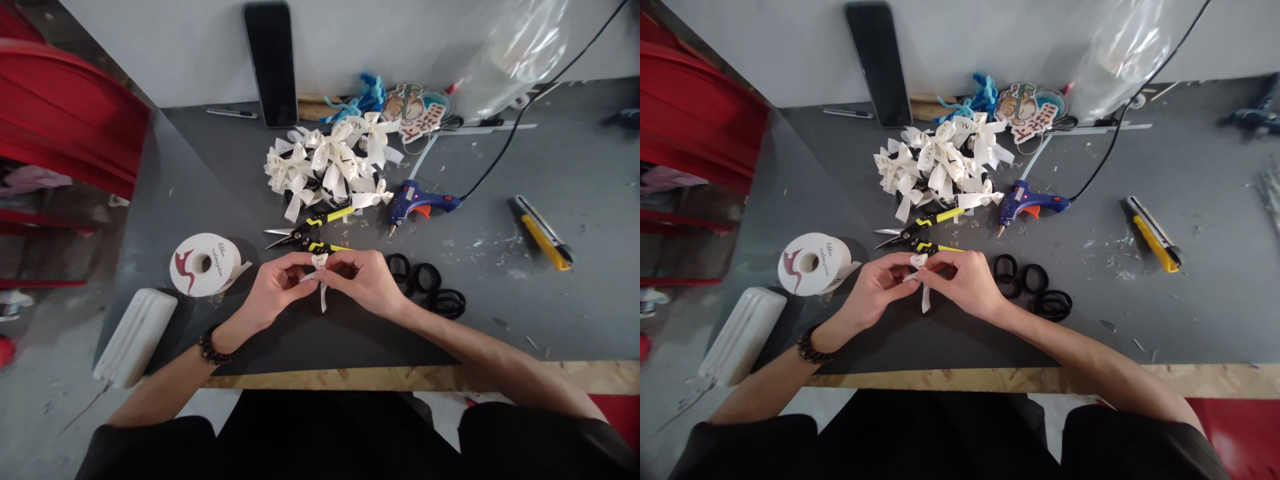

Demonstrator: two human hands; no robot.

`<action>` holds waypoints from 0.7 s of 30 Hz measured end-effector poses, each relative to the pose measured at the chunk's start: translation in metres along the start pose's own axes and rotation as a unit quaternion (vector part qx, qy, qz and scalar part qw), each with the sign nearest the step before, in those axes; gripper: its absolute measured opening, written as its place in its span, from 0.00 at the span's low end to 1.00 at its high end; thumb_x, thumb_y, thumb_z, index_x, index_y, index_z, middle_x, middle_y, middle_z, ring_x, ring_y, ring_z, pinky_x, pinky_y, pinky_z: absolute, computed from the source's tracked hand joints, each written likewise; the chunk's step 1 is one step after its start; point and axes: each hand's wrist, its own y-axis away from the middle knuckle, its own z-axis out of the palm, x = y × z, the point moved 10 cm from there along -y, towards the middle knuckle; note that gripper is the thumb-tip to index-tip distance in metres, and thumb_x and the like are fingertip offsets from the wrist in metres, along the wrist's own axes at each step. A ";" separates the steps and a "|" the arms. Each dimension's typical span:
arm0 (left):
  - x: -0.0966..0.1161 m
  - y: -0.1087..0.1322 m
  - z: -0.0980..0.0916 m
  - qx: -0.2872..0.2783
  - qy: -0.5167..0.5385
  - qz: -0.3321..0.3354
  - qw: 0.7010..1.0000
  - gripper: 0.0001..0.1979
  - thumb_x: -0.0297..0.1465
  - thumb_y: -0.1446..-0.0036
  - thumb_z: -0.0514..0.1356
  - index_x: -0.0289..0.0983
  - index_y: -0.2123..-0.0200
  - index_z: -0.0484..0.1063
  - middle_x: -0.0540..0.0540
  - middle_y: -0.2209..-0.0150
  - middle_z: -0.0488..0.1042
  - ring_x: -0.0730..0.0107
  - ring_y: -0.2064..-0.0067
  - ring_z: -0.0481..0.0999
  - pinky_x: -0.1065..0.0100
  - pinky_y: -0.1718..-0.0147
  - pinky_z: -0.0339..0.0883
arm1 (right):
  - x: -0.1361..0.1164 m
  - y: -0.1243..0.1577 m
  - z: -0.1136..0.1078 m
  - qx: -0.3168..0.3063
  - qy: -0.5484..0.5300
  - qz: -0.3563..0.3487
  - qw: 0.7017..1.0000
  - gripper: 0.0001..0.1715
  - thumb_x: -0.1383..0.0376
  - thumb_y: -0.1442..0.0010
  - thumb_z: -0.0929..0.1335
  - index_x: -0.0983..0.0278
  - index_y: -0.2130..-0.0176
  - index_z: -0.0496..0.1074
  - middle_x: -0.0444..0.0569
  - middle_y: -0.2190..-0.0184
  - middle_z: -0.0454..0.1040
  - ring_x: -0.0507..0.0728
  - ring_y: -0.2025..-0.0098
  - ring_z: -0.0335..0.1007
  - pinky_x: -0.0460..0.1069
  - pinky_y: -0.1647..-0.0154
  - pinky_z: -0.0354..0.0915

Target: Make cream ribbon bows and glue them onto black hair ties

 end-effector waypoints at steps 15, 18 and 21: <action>0.002 0.000 -0.001 0.028 0.039 0.023 0.999 0.16 0.31 0.44 0.77 0.39 0.57 0.76 0.43 0.44 0.79 0.64 0.47 0.80 0.66 0.48 0.75 | -0.006 -0.003 -0.006 -0.011 0.014 -0.002 1.000 0.13 0.55 0.35 0.76 0.63 0.62 0.84 0.45 0.68 0.83 0.51 0.71 0.74 0.47 0.68 0.69; 0.004 -0.001 -0.002 0.036 0.045 0.039 0.998 0.15 0.31 0.42 0.75 0.40 0.54 0.75 0.43 0.43 0.78 0.66 0.48 0.81 0.66 0.48 0.76 | -0.002 -0.005 0.001 -0.066 -0.067 0.021 0.995 0.19 0.53 0.34 0.75 0.64 0.52 0.83 0.49 0.61 0.86 0.53 0.68 0.79 0.47 0.67 0.74; 0.005 -0.001 -0.007 0.062 0.048 0.049 0.996 0.18 0.32 0.42 0.75 0.41 0.51 0.76 0.44 0.47 0.80 0.66 0.50 0.81 0.65 0.48 0.76 | -0.002 -0.006 0.000 -0.082 -0.094 0.027 0.992 0.25 0.57 0.38 0.78 0.65 0.45 0.80 0.53 0.55 0.86 0.56 0.61 0.83 0.49 0.61 0.77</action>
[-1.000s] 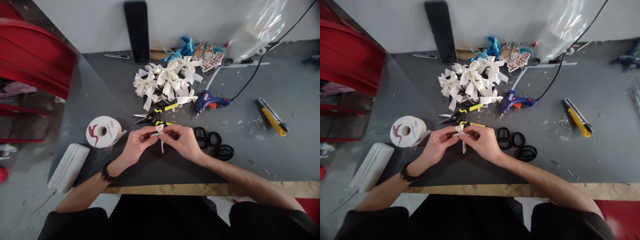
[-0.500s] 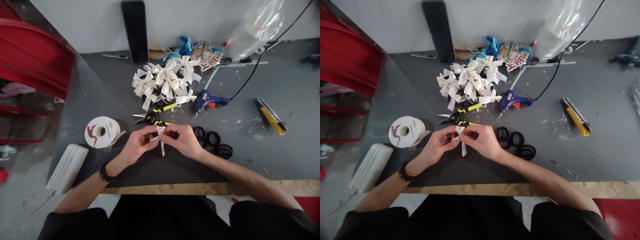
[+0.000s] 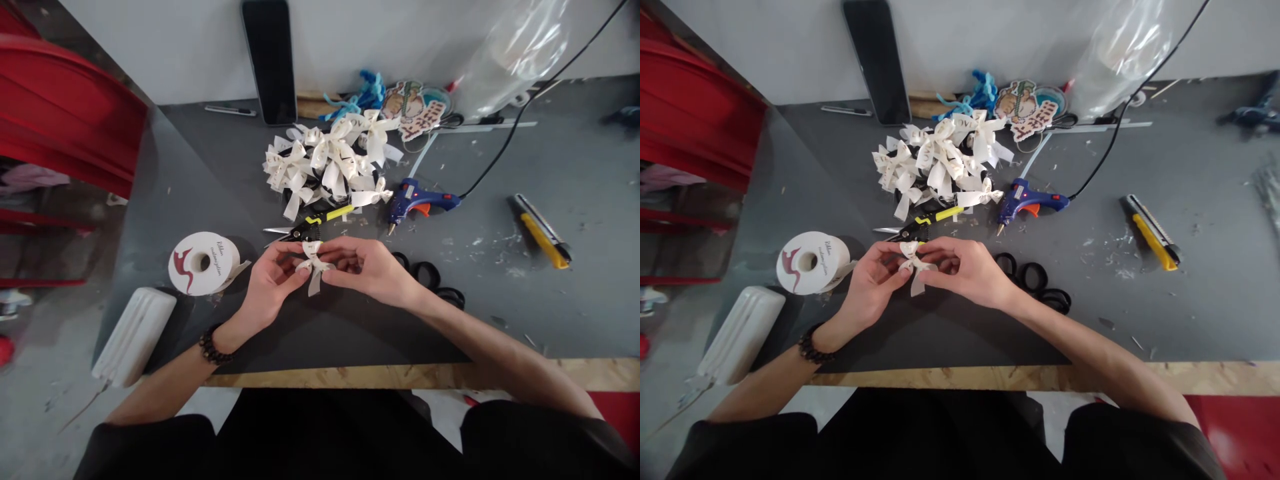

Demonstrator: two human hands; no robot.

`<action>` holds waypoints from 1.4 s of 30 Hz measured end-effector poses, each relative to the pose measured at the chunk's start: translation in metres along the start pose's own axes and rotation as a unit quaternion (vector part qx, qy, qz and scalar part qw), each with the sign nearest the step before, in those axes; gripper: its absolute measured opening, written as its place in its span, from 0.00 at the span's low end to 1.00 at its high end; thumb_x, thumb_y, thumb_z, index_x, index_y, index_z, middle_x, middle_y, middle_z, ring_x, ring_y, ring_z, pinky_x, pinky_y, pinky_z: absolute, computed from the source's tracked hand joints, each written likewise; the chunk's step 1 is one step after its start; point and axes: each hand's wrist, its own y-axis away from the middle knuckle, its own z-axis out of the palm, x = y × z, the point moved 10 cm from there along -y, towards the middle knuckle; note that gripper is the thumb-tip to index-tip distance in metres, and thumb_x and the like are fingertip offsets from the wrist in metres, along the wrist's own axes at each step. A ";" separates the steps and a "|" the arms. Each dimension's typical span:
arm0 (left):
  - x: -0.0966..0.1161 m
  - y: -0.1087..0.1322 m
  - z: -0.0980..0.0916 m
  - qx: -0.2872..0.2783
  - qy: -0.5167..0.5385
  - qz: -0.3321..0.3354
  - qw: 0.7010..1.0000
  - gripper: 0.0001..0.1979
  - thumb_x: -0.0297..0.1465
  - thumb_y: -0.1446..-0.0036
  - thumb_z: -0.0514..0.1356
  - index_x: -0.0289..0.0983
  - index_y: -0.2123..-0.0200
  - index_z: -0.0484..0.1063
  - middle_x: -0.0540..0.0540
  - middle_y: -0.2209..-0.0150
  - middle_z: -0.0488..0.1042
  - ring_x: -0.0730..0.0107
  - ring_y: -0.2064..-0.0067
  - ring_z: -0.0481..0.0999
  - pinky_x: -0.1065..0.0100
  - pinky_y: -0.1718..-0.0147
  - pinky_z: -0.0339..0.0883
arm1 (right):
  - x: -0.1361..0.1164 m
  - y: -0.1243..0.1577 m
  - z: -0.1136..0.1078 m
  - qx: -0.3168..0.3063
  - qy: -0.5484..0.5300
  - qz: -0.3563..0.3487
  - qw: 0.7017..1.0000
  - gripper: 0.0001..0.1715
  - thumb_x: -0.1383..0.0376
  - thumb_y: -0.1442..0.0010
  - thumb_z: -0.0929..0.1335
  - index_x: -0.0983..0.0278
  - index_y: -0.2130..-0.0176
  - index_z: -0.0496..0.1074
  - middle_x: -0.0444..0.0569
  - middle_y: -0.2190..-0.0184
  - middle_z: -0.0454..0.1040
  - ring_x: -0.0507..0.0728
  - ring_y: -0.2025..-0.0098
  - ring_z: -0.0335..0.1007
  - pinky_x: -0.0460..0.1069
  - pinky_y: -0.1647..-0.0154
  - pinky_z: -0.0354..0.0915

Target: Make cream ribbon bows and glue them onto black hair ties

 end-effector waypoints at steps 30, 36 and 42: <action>-0.004 0.006 -0.006 0.020 -0.072 -0.045 0.996 0.25 0.35 0.50 0.80 0.43 0.48 0.81 0.49 0.64 0.82 0.67 0.65 0.80 0.66 0.63 0.76 | -0.013 0.010 -0.007 0.106 0.054 -0.048 0.992 0.22 0.62 0.35 0.76 0.62 0.43 0.76 0.48 0.60 0.87 0.57 0.61 0.86 0.52 0.56 0.79; -0.005 0.006 0.006 -0.046 -0.137 -0.064 0.987 0.13 0.36 0.47 0.78 0.40 0.61 0.83 0.50 0.67 0.80 0.72 0.68 0.76 0.70 0.68 0.70 | -0.026 0.007 -0.003 0.054 0.110 -0.092 0.988 0.21 0.67 0.32 0.71 0.63 0.41 0.74 0.46 0.61 0.85 0.53 0.62 0.82 0.48 0.57 0.75; 0.000 0.005 0.008 -0.046 -0.136 -0.048 0.989 0.17 0.36 0.48 0.79 0.40 0.57 0.81 0.48 0.64 0.83 0.70 0.66 0.79 0.70 0.67 0.73 | -0.028 0.007 -0.002 0.077 0.178 -0.114 0.974 0.21 0.70 0.32 0.70 0.61 0.41 0.74 0.44 0.61 0.85 0.53 0.62 0.81 0.48 0.56 0.74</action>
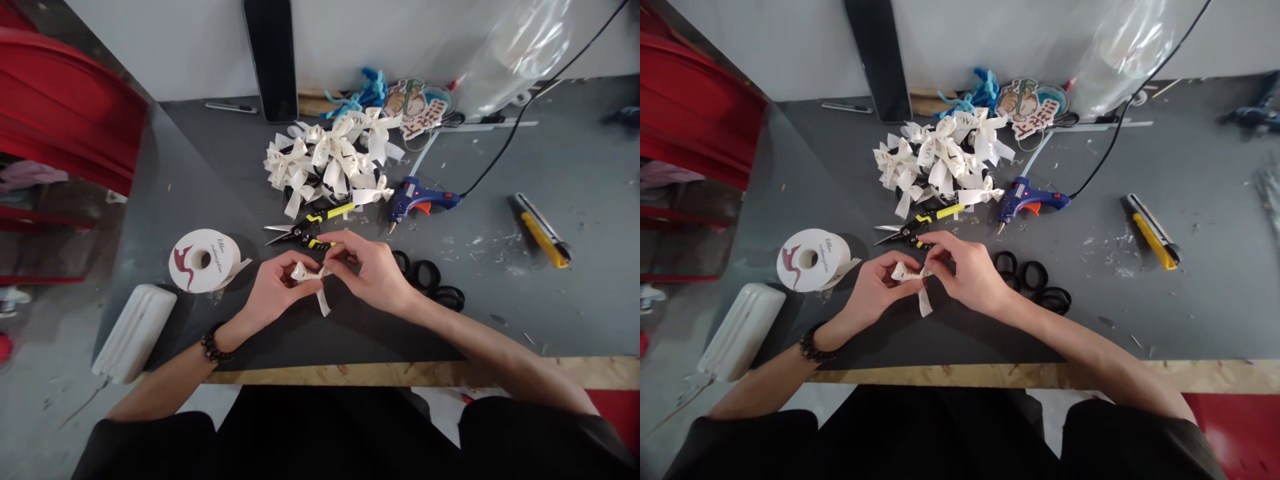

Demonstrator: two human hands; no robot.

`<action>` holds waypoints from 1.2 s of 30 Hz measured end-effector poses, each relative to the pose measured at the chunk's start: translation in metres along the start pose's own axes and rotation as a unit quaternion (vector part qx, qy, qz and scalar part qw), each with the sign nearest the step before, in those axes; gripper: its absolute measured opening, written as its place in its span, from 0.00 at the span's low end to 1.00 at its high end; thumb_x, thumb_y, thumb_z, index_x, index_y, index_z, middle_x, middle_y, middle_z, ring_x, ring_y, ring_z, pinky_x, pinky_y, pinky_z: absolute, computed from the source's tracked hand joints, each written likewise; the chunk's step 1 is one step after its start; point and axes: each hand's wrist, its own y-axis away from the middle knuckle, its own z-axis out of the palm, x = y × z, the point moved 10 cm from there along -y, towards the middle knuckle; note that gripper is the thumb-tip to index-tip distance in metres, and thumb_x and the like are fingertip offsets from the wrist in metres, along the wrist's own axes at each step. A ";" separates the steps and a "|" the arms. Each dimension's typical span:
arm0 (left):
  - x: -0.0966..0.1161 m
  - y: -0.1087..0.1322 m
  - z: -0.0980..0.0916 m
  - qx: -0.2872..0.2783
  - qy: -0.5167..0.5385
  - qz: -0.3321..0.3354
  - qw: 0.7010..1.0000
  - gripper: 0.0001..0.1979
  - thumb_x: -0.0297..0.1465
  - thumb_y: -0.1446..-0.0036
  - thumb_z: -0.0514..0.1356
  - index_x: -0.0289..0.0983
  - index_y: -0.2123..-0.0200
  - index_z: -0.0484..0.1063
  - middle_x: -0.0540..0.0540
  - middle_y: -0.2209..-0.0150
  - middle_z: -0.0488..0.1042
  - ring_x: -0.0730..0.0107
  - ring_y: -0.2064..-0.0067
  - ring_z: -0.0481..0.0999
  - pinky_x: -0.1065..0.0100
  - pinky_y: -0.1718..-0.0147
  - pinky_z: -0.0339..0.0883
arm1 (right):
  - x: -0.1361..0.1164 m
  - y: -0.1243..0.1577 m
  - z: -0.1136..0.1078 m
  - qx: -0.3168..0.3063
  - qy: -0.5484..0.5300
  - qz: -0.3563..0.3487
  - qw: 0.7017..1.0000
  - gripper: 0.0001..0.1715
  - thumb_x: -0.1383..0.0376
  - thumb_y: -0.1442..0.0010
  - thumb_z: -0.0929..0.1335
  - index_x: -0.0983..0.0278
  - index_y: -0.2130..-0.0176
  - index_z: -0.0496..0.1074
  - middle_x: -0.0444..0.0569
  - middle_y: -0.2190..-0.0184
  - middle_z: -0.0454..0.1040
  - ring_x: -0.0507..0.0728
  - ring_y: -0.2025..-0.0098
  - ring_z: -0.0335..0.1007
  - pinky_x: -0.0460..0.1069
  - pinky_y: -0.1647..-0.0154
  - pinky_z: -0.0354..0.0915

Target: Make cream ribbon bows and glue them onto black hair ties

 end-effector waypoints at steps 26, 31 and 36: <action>0.011 0.006 -0.017 0.098 0.047 0.081 0.991 0.20 0.32 0.43 0.76 0.42 0.47 0.82 0.47 0.62 0.85 0.71 0.62 0.84 0.73 0.62 0.79 | 0.001 0.014 0.012 0.021 -0.049 0.046 0.998 0.20 0.62 0.35 0.76 0.59 0.44 0.77 0.45 0.60 0.86 0.55 0.60 0.84 0.50 0.56 0.77; 0.019 0.009 -0.022 0.130 0.010 0.092 0.987 0.18 0.32 0.48 0.79 0.39 0.54 0.83 0.47 0.65 0.85 0.72 0.64 0.85 0.75 0.64 0.79 | 0.000 0.014 0.012 0.022 -0.028 0.035 0.999 0.19 0.63 0.35 0.76 0.60 0.45 0.78 0.44 0.59 0.87 0.54 0.58 0.86 0.48 0.54 0.78; 0.024 0.009 -0.021 0.119 0.009 0.101 0.988 0.19 0.31 0.48 0.79 0.39 0.54 0.80 0.50 0.70 0.83 0.73 0.68 0.83 0.75 0.67 0.78 | 0.002 0.015 0.018 0.006 -0.023 0.031 0.999 0.17 0.62 0.32 0.75 0.59 0.45 0.78 0.46 0.58 0.87 0.56 0.58 0.87 0.48 0.55 0.79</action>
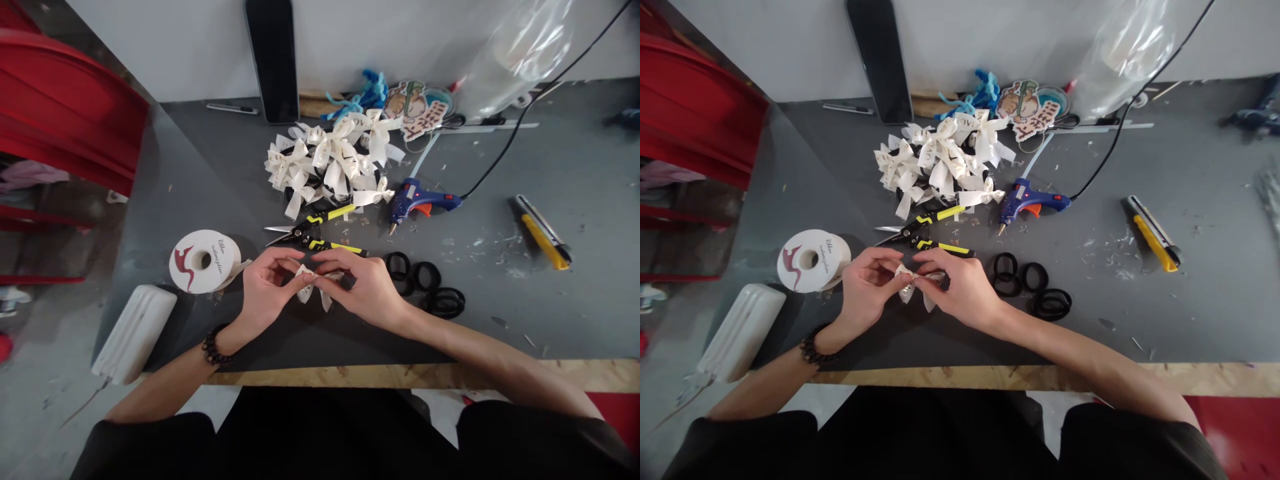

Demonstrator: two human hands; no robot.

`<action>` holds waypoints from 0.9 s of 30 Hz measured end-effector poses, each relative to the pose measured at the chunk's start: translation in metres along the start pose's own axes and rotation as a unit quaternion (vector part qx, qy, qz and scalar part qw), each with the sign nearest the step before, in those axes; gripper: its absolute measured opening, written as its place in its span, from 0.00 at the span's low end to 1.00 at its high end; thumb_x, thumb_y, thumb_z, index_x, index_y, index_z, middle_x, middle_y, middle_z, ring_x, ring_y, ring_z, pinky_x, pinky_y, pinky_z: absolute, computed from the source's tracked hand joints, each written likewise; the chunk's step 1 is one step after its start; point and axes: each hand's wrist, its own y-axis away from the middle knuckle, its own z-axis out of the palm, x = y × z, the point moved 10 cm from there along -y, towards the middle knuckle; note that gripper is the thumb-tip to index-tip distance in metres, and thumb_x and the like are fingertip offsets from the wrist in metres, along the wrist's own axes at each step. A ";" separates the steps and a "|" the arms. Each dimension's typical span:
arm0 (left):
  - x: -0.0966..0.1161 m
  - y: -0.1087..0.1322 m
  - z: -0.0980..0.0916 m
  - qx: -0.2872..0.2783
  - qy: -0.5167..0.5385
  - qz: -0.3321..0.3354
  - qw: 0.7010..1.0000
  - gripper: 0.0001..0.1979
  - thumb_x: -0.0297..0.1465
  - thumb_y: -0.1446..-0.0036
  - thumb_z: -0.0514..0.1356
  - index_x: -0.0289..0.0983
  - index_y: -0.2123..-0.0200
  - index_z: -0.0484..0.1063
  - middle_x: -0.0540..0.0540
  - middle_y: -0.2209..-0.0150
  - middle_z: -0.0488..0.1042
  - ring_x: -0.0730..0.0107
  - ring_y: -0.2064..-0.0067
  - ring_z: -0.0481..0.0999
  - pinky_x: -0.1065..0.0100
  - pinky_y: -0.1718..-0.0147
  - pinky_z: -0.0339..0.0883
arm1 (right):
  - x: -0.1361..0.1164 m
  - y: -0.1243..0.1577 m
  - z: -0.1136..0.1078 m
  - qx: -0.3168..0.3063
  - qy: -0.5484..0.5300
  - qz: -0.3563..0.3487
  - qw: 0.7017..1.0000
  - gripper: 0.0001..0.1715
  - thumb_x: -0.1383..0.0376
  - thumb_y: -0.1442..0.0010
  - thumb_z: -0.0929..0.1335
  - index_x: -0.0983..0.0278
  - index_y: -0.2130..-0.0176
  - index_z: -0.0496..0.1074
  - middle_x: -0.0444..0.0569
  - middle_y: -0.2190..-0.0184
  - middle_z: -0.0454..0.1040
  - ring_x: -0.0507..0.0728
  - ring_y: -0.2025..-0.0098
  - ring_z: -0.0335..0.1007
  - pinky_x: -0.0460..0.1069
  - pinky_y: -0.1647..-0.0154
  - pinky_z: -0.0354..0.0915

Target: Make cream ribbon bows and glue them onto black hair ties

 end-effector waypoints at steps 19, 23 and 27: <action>-0.006 0.002 -0.001 -0.001 -0.039 -0.017 0.999 0.09 0.36 0.40 0.74 0.38 0.60 0.84 0.46 0.63 0.84 0.72 0.65 0.83 0.72 0.66 0.78 | 0.006 -0.002 0.001 0.002 -0.025 0.013 1.000 0.16 0.63 0.34 0.75 0.61 0.46 0.78 0.47 0.59 0.87 0.56 0.58 0.86 0.50 0.53 0.80; -0.011 0.001 -0.006 0.016 -0.021 -0.025 0.999 0.12 0.38 0.37 0.72 0.39 0.54 0.82 0.48 0.67 0.82 0.73 0.68 0.81 0.73 0.68 0.76 | 0.004 -0.002 0.007 -0.038 -0.059 0.018 0.997 0.18 0.62 0.34 0.75 0.61 0.45 0.77 0.47 0.57 0.87 0.56 0.58 0.86 0.51 0.51 0.80; -0.012 0.001 0.006 -0.029 0.059 -0.041 0.997 0.25 0.44 0.35 0.69 0.41 0.40 0.73 0.43 0.56 0.84 0.66 0.60 0.85 0.68 0.62 0.81 | 0.007 -0.004 0.007 -0.046 -0.103 0.041 0.993 0.19 0.64 0.35 0.74 0.61 0.45 0.76 0.49 0.56 0.86 0.57 0.56 0.86 0.51 0.54 0.80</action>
